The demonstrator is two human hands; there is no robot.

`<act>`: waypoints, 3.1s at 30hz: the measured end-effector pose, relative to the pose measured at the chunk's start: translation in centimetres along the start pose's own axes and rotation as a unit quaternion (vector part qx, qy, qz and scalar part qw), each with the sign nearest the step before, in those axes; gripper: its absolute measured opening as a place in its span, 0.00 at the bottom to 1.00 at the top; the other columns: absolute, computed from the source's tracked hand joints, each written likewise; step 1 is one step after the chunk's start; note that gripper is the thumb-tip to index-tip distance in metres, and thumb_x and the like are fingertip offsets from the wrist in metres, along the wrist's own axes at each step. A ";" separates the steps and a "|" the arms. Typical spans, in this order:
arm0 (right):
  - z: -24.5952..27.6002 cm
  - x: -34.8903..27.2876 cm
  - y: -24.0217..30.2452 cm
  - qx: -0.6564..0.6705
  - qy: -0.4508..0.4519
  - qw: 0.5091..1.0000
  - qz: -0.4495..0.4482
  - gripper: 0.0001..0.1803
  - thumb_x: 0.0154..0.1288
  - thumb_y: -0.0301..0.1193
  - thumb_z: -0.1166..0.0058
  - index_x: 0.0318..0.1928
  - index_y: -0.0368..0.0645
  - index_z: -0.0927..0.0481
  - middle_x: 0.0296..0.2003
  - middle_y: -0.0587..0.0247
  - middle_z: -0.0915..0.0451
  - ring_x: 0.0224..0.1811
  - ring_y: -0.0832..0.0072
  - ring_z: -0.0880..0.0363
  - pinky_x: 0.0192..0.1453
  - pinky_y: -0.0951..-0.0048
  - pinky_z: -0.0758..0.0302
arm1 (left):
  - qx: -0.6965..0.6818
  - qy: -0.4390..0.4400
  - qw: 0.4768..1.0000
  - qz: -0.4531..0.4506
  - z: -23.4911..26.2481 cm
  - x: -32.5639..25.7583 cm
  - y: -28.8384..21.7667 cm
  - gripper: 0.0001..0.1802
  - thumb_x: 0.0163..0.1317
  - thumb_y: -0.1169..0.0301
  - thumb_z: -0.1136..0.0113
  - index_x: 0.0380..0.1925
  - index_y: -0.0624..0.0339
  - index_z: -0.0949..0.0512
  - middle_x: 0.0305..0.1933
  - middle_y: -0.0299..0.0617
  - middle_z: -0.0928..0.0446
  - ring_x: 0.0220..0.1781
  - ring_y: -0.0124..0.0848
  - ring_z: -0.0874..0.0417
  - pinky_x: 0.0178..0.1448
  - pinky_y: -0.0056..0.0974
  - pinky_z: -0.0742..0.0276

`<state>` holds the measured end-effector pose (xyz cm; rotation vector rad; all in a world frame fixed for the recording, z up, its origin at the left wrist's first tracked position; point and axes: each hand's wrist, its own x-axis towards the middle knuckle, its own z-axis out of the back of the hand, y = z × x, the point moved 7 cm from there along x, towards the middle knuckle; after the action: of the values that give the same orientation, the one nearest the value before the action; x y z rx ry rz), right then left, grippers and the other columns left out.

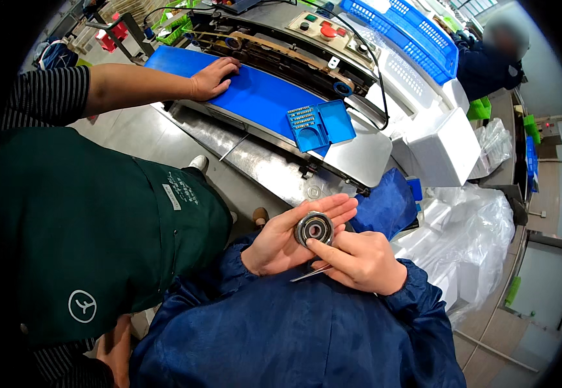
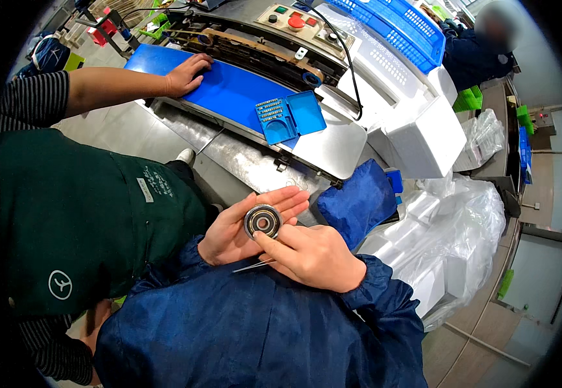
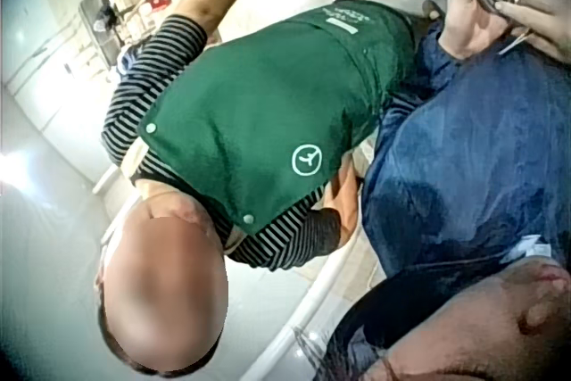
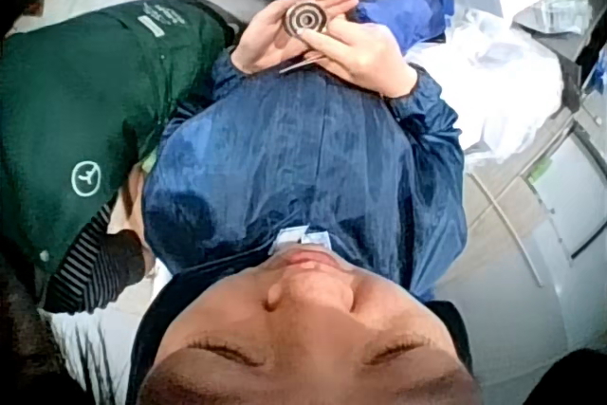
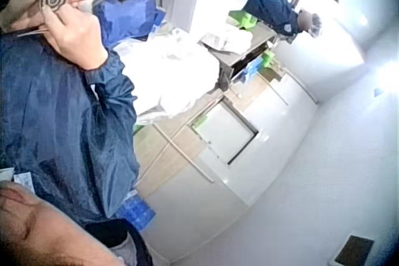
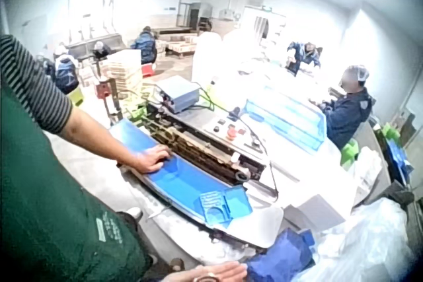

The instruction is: The person holds a metal bearing in their hand and uses a thin tool to apply small components or sealant into the bearing's track, while another person works at a nearby conveyor machine.

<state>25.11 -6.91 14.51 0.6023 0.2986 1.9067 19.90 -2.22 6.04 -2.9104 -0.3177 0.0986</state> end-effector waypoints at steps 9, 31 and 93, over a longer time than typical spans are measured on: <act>-0.6 -0.5 -1.1 0.055 -0.021 0.998 -0.019 0.27 0.41 0.32 0.33 0.48 0.45 0.20 0.19 0.69 0.33 0.17 0.75 0.31 0.18 0.72 0.38 | -0.008 -0.029 1.000 -0.002 0.4 -0.2 -0.4 0.31 0.73 0.59 0.73 0.68 0.69 0.56 0.73 0.54 0.56 0.76 0.42 0.57 0.76 0.41 0.56; -19.9 -14.7 -17.4 0.018 -0.027 0.878 -0.478 0.04 0.60 0.22 0.54 0.33 0.32 0.28 0.35 0.38 0.24 0.37 0.45 0.25 0.40 0.56 0.28 | -0.072 -0.075 0.989 -0.107 3.0 -3.4 -3.9 0.31 0.73 0.58 0.70 0.68 0.67 0.52 0.73 0.51 0.53 0.75 0.40 0.54 0.74 0.41 0.48; 1.8 0.6 0.4 -0.004 -0.114 0.986 -0.118 0.25 0.37 0.26 0.35 0.41 0.37 0.26 0.36 0.57 0.26 0.35 0.61 0.27 0.41 0.66 0.30 | 0.009 -0.056 0.997 0.045 0.3 -1.0 1.3 0.27 0.74 0.58 0.76 0.67 0.59 0.44 0.61 0.41 0.35 0.63 0.31 0.34 0.66 0.40 0.37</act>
<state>25.57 -6.64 16.35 0.7394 0.2033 1.5940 19.18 -3.58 5.48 -2.9071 -0.2025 0.2778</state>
